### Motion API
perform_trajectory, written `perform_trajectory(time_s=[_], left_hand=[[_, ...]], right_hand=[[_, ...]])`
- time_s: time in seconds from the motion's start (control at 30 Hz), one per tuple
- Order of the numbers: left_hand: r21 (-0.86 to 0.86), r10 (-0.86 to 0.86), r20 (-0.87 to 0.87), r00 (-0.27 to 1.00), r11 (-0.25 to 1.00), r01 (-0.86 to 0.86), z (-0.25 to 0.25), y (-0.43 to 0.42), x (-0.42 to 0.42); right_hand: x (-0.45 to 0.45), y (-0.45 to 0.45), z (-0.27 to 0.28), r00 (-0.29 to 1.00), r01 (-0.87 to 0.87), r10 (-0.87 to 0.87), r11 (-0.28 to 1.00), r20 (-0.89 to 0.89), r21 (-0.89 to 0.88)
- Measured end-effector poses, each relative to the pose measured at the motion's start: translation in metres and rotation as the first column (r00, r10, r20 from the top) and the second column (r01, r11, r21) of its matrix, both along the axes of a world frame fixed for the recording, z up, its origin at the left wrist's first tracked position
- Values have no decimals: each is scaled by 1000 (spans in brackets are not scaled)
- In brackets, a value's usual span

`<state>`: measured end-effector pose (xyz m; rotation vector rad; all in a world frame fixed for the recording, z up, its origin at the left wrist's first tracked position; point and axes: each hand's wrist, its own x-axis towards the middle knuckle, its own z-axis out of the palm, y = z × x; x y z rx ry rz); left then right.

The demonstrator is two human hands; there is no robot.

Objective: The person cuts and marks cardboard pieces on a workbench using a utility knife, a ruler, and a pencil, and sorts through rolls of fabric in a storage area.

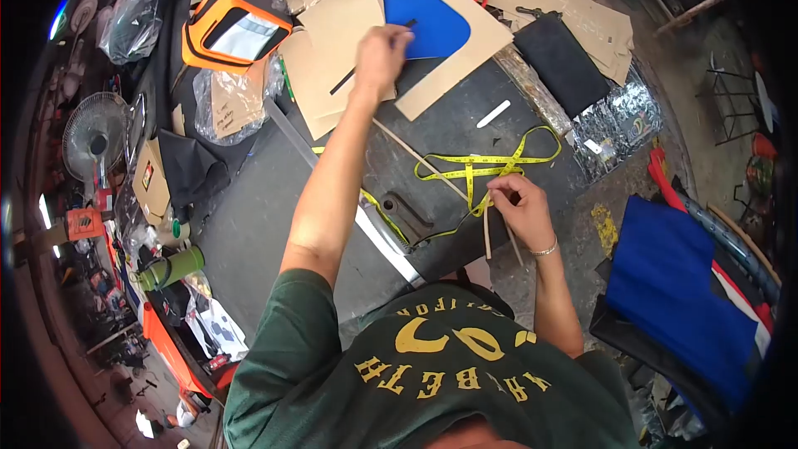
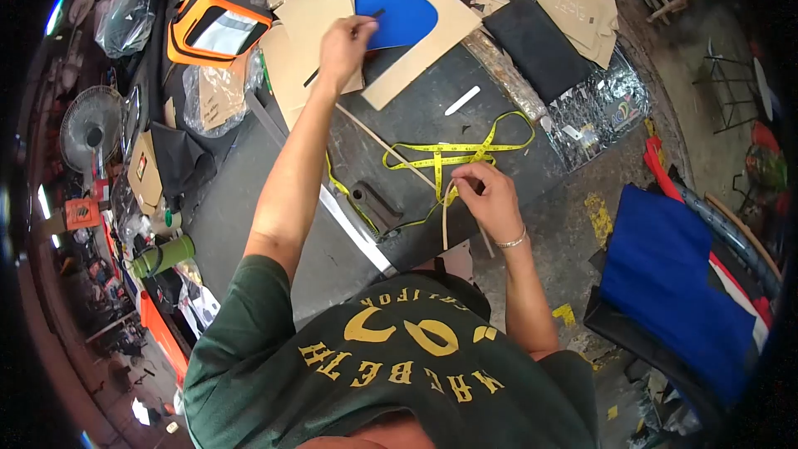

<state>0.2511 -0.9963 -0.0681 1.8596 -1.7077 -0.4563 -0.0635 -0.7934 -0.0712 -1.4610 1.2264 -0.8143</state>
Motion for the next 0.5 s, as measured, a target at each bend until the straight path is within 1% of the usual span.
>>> perform_trajectory(time_s=[0.07,0.1,0.17,0.2,0.3,0.4,0.5], left_hand=[[-29,96,201,975,995,-92,-17,4,33],[-48,141,297,944,990,-133,-25,5,43],[-42,137,280,950,991,-131,-41,4,53],[-41,134,272,953,991,-128,-41,3,55],[60,69,224,972,995,-84,-42,1,57],[124,27,279,960,990,-64,-42,-1,55],[76,-26,378,926,997,-3,-38,1,50]], right_hand=[[3,-8,13,995,-40,33,997,-95,-66],[6,-12,17,993,-58,51,996,-104,-70],[13,-20,23,989,-95,85,992,-120,-78],[17,-24,24,989,-106,97,991,-108,-84],[26,-30,25,990,-125,117,987,-82,-99],[33,-30,24,989,-133,125,985,-77,-105],[37,-28,20,988,-146,140,986,-73,-87]])
